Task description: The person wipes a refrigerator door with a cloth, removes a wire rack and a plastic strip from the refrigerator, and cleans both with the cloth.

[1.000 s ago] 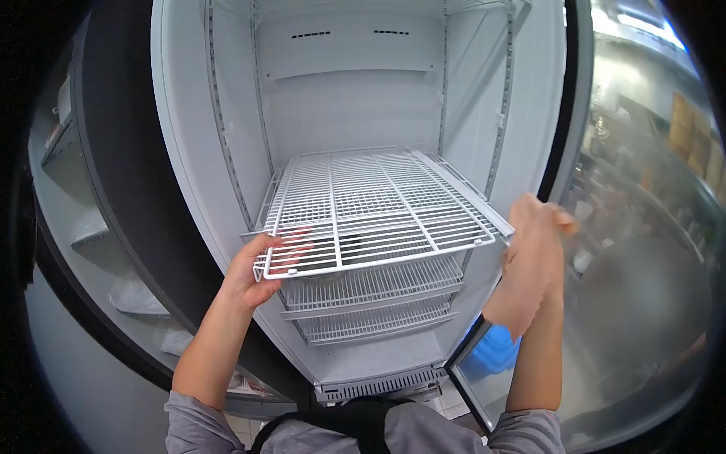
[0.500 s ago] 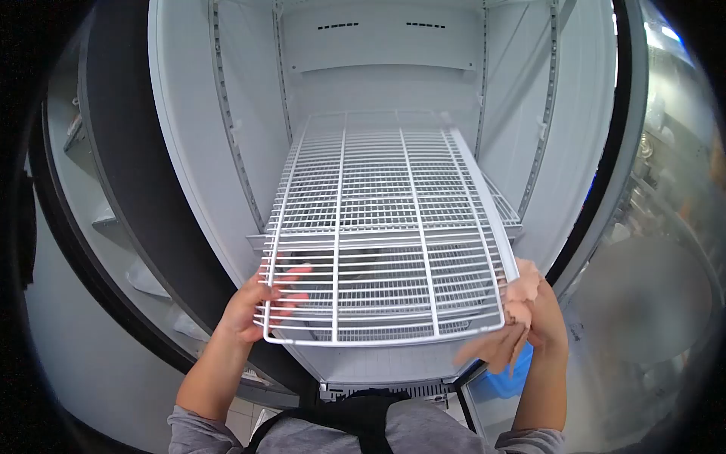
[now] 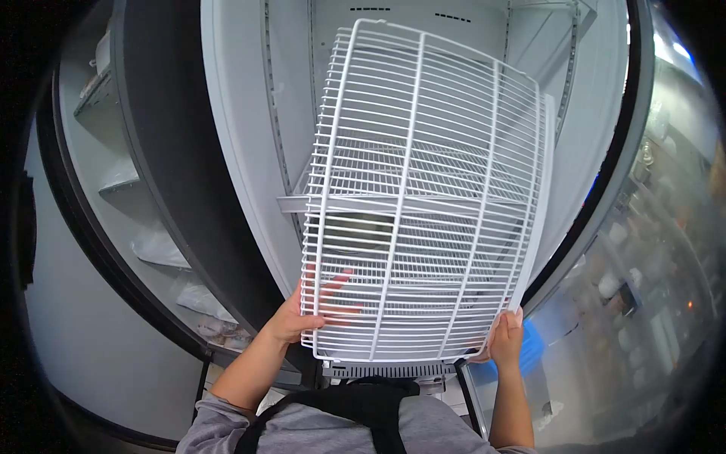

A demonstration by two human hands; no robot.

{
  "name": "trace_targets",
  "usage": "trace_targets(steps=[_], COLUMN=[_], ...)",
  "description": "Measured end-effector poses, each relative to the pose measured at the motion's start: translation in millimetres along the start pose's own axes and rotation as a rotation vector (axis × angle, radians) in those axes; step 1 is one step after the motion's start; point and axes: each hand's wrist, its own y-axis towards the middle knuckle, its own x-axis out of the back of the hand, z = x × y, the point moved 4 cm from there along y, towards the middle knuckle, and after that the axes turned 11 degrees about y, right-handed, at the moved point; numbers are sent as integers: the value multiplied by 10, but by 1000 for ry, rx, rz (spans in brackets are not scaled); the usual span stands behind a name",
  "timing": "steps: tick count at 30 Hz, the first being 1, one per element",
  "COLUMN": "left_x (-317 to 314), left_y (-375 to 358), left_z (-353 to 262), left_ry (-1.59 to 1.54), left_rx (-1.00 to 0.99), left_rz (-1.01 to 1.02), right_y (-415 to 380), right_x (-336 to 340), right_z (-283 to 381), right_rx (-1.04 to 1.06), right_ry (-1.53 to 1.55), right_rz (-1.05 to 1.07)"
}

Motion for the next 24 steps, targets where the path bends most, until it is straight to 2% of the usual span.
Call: trace_targets(steps=[1,3,6,7,8,10,11,12,15,17,18,20,22,23,24], left_x=[-95,-220,-203,-208,-280,-341,-375,-394,-402,-462,-460,-434,-353,-328,-336], left_y=[11,20,-131,-200,-289,-444,-499,-560,-715,-759,-782,-913,-1125,-1225,-1317], left_z=[-130,-340,-350,-308,-332,-298,-330,-351,-396,-524,-621,-616,-515,-380,-260], left_ry=[-126,-126,-54,-6,-93,-180,-202,-225,-171,-135,-215,-233,-274,-285,-292], left_rx=[-13,16,60,89,70,2,-35,-74,-87,-118,-149,-156,-157,-222,-286], left_rz=[88,138,152,127,106,125,107,81,-28,-185,-247,-351,-343,-302,-260], right_y=[-108,-294,-456,-514,-536,-535,-527,-488,-342,-272,-209,-81,93,220,372], right_x=[71,161,82,115,176,260,204,216,221,301,292,327,301,272,233], right_z=[-168,-318,40,216,206,212,556,671,881,1008,1111,1280,1463,1553,1689], right_rx=[6,-185,-37,-207,-196,47,-175,-174,17,1,-19,35,84,211,215], right_ry=[-5,165,258,81,76,-116,-130,-139,66,66,57,-1,-129,-106,-95], right_rz=[-9,-110,-204,-159,-200,-112,-90,-105,-8,29,62,133,283,339,356])
